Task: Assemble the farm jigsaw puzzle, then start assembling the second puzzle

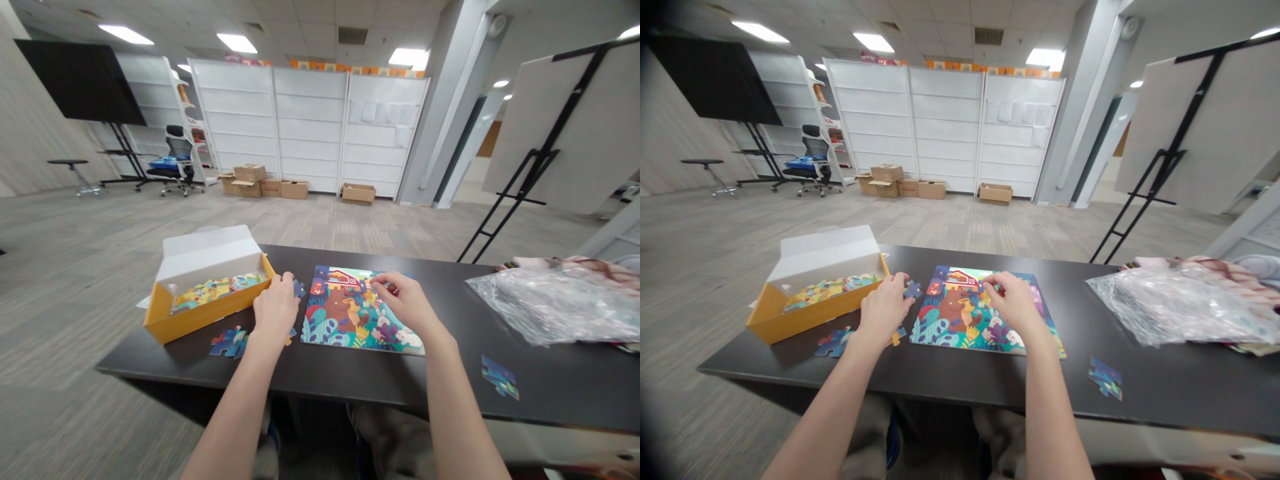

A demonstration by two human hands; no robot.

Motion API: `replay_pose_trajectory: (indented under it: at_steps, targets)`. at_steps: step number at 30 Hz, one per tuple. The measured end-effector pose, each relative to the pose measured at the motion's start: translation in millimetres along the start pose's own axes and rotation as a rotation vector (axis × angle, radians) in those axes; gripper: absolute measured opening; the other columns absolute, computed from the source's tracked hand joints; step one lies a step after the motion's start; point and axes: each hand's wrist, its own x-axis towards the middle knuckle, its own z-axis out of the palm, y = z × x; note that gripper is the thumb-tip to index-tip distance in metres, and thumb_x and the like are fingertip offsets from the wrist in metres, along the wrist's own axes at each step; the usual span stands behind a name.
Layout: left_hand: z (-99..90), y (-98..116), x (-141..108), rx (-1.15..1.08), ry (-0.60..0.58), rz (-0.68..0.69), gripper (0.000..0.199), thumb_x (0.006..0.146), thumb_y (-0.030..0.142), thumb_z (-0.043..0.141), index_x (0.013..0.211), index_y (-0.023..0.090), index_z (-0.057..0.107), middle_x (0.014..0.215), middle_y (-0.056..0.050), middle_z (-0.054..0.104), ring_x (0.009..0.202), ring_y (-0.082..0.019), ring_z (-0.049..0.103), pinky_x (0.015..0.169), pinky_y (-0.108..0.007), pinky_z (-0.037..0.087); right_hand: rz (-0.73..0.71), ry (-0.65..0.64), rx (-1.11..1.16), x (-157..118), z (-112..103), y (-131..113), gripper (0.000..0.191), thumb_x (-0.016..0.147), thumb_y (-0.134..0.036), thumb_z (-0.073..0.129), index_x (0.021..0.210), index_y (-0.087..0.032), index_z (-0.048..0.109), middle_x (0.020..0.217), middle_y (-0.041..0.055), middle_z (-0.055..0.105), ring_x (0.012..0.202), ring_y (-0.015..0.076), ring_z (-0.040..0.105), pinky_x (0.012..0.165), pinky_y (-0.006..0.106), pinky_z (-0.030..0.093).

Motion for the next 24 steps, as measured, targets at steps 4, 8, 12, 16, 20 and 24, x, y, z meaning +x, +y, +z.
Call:
replay_pose_trajectory:
  at_steps: [4, 8, 12, 16, 20, 24]
  targets:
    - [-0.8, -8, 5, -0.122, 0.031, 0.038, 0.026, 0.092, 0.026, 0.057, 0.118, 0.024, 0.062, 0.110, -0.008, 0.072, 0.101, -0.026, 0.069, 0.080, -0.034, 0.053, 0.008, -0.014, 0.009, 0, 0, -1, 0.021, 0.087, -0.033, 0.056, 0.083, -0.022, 0.074, 0.081, 0.0044, 0.074, 0.069, 0.0179, 0.062, 0.067, 0.031, 0.047]
    - [4.7, -19, 14, -0.446, 0.020, 0.061, 0.015, 0.089, 0.025, 0.058, 0.098, 0.022, 0.069, 0.085, -0.002, 0.073, 0.082, -0.021, 0.070, 0.074, -0.030, 0.052, 0.017, -0.040, 0.014, 0, 1, 0, 0.021, 0.087, -0.031, 0.056, 0.083, -0.021, 0.074, 0.079, 0.0043, 0.074, 0.070, 0.0182, 0.063, 0.067, 0.030, 0.047]
    - [8.0, -19, 17, -0.934, 0.029, 0.100, 0.021, 0.082, 0.032, 0.065, 0.096, 0.016, 0.068, 0.076, -0.002, 0.070, 0.066, -0.016, 0.067, 0.064, -0.027, 0.052, 0.024, -0.064, 0.062, 0, 4, -5, 0.020, 0.087, -0.032, 0.057, 0.087, -0.020, 0.074, 0.085, 0.0055, 0.075, 0.072, 0.0182, 0.065, 0.068, 0.031, 0.049]
    - [5.5, -6, 12, -1.311, -0.074, 0.109, 0.036, 0.073, 0.044, 0.075, 0.094, 0.014, 0.070, 0.088, -0.006, 0.073, 0.073, -0.016, 0.067, 0.066, -0.028, 0.056, 0.023, -0.136, 0.221, -1, 7, -22, 0.024, 0.089, -0.037, 0.059, 0.091, -0.019, 0.073, 0.090, 0.0062, 0.076, 0.074, 0.0180, 0.067, 0.068, 0.030, 0.051]
    - [1.7, 8, 5, -1.445, -0.179, 0.117, 0.042, 0.069, 0.045, 0.080, 0.094, 0.013, 0.070, 0.091, -0.007, 0.072, 0.075, -0.015, 0.067, 0.068, -0.027, 0.056, 0.046, -0.233, 0.368, -2, 9, -36, 0.026, 0.090, -0.042, 0.060, 0.097, -0.020, 0.073, 0.094, 0.0060, 0.076, 0.080, 0.0193, 0.069, 0.071, 0.031, 0.054]
    - [-1.2, 18, -2, -1.412, -0.234, 0.187, 0.038, 0.071, 0.044, 0.079, 0.093, 0.013, 0.071, 0.089, -0.008, 0.073, 0.076, -0.016, 0.068, 0.069, -0.028, 0.056, 0.059, -0.264, 0.482, -3, 13, -38, 0.030, 0.088, -0.042, 0.064, 0.107, -0.020, 0.070, 0.098, 0.0063, 0.076, 0.084, 0.0193, 0.070, 0.073, 0.031, 0.056]
